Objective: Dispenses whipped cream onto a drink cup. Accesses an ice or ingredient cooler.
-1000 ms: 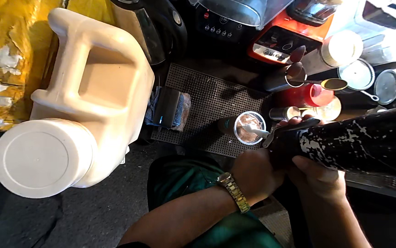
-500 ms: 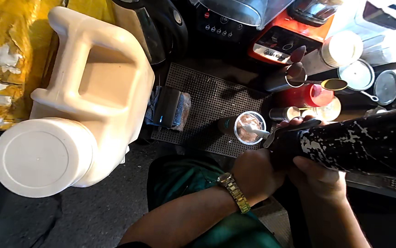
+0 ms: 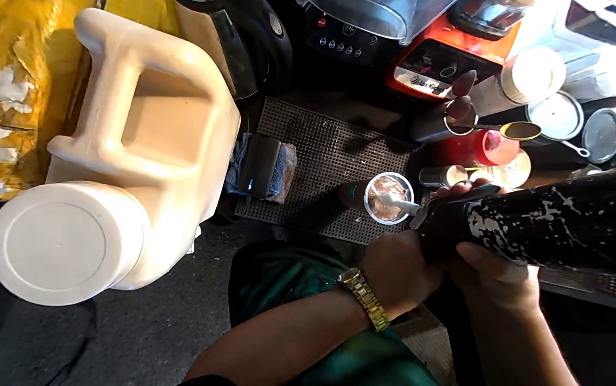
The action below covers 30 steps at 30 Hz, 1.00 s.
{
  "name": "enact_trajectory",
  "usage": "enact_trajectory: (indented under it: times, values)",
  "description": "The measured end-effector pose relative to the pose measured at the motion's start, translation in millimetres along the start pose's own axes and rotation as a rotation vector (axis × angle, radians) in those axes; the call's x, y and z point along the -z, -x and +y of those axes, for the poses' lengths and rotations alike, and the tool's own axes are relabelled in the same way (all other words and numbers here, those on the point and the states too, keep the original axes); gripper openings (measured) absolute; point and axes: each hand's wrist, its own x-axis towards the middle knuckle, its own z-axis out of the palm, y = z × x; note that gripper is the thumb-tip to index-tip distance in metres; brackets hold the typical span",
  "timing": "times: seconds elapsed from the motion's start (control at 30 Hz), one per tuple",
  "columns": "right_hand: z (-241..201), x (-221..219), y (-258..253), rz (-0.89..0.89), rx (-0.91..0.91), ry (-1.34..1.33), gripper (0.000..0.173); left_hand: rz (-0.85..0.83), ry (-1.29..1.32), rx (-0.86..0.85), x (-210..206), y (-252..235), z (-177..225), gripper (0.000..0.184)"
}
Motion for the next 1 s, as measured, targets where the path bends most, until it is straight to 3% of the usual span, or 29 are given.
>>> enact_trajectory:
  times: [1.0]
  values:
    - [1.0,2.3,1.0,0.006,-0.002,0.014,0.081,-0.003,-0.005,0.009,-0.7,-0.5,0.1,0.028]
